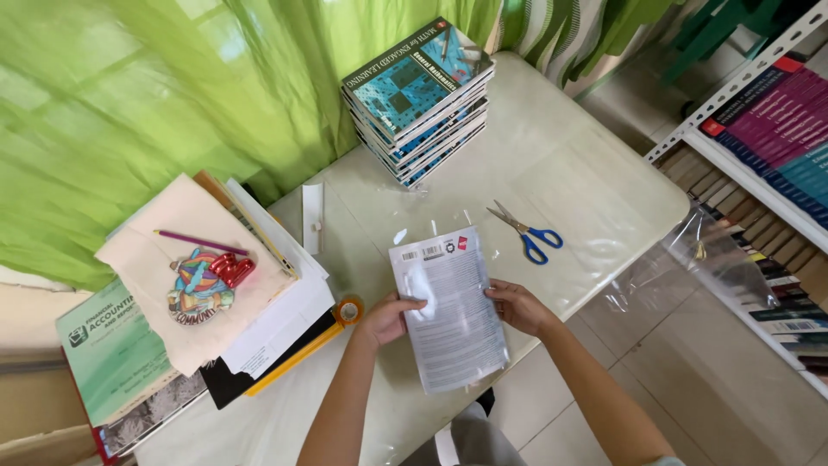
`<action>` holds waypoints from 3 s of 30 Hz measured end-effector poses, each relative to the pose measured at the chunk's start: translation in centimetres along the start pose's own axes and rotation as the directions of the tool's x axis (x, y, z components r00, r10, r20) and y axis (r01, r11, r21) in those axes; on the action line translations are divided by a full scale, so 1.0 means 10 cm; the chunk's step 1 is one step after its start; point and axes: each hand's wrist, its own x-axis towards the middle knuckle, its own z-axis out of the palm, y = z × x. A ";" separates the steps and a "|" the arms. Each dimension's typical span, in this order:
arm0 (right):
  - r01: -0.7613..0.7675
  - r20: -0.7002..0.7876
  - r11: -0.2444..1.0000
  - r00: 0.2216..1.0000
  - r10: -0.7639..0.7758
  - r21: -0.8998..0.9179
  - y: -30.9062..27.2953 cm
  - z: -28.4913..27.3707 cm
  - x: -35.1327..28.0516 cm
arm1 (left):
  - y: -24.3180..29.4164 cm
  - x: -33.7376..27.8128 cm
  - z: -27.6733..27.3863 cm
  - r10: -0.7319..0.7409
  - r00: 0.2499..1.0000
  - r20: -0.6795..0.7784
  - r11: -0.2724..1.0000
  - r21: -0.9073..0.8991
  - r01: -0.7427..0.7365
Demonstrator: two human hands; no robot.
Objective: Wrapping books with plastic covers to protect them.
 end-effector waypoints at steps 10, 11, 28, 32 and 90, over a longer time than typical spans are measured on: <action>0.084 -0.143 0.994 0.985 -0.093 -0.067 0.09 0.15 0.05 | -0.51 0.70 -0.07 0.732 0.549 -0.402 0.476 0.880 0.009; 0.102 -0.141 0.993 0.984 -0.109 -0.053 0.17 0.10 0.08 | -0.57 0.71 0.02 0.730 0.571 -0.375 0.422 0.905 0.054; 0.028 0.014 0.997 1.000 -0.027 -0.070 -0.22 0.40 -0.12 | -0.27 0.59 0.70 0.425 0.884 -0.193 0.564 0.821 -0.092; -0.003 -0.031 0.982 1.000 -0.003 -0.190 -0.27 0.44 -0.18 | -0.27 0.58 0.75 0.413 0.891 -0.188 0.541 0.838 -0.074; -0.269 -0.428 0.598 0.893 -0.139 -0.755 0.24 0.03 0.45 | -0.39 0.61 0.26 0.278 0.958 -0.068 -0.473 0.858 0.198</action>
